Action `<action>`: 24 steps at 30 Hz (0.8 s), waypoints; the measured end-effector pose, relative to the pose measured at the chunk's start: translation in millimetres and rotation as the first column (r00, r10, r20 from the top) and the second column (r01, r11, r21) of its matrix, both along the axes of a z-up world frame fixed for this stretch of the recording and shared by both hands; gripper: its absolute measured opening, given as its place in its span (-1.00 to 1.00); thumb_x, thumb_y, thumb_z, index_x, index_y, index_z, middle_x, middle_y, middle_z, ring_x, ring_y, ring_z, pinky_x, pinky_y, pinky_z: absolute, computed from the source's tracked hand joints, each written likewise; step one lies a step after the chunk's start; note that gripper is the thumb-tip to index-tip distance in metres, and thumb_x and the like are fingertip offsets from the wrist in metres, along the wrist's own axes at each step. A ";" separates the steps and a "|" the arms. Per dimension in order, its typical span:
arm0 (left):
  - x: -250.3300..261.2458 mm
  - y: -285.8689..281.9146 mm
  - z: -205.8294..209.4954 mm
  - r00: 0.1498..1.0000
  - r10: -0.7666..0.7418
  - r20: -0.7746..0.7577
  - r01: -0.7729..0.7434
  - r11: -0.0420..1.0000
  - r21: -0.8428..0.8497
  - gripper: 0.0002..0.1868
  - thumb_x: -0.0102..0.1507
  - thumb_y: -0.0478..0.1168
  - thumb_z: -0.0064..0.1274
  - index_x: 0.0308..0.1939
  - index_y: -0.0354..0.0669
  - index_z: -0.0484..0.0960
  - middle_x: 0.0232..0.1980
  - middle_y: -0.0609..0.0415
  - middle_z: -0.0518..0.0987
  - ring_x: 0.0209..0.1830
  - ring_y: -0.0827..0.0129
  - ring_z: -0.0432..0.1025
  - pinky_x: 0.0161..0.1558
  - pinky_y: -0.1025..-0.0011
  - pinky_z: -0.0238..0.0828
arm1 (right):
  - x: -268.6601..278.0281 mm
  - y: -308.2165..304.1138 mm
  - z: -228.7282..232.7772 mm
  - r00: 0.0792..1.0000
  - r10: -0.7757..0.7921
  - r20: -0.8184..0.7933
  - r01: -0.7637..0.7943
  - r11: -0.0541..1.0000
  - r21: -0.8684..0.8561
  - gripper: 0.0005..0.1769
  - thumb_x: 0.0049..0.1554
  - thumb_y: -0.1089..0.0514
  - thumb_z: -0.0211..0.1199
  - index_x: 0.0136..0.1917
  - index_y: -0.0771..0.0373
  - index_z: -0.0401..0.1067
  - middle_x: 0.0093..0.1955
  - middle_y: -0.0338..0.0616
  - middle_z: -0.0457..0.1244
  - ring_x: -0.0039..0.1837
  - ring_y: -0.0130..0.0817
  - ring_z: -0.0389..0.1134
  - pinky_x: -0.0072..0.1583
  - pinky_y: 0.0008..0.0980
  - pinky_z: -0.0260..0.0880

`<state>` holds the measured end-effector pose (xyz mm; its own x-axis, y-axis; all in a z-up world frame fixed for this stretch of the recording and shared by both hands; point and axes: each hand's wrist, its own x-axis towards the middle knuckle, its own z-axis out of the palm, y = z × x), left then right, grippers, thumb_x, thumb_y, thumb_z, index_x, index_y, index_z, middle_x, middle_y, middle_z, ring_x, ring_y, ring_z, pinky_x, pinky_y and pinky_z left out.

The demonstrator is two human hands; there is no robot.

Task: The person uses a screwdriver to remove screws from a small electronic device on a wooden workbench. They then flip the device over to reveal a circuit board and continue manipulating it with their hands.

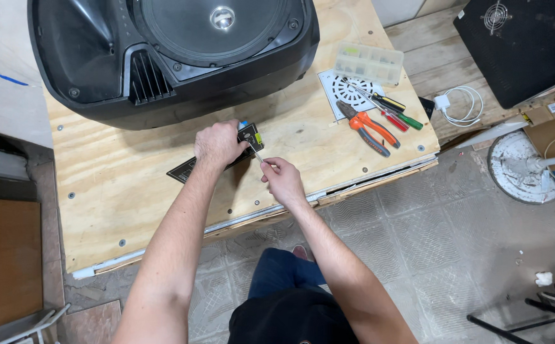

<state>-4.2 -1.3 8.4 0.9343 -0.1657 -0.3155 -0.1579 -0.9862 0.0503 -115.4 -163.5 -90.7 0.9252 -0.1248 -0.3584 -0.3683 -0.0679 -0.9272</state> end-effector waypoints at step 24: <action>8.2 2.8 -13.5 0.999 0.036 0.018 -0.036 0.999 -0.020 -0.45 0.30 0.22 0.15 0.27 0.13 0.73 0.17 0.11 0.79 0.25 -0.07 0.69 0.27 -0.11 0.63 | -3.2 10.8 -11.2 0.999 0.036 0.003 -0.034 0.961 -0.274 -0.59 0.36 -0.08 0.23 0.32 0.11 0.67 -0.24 -0.22 0.53 -0.29 -0.33 0.54 -0.07 -0.26 0.59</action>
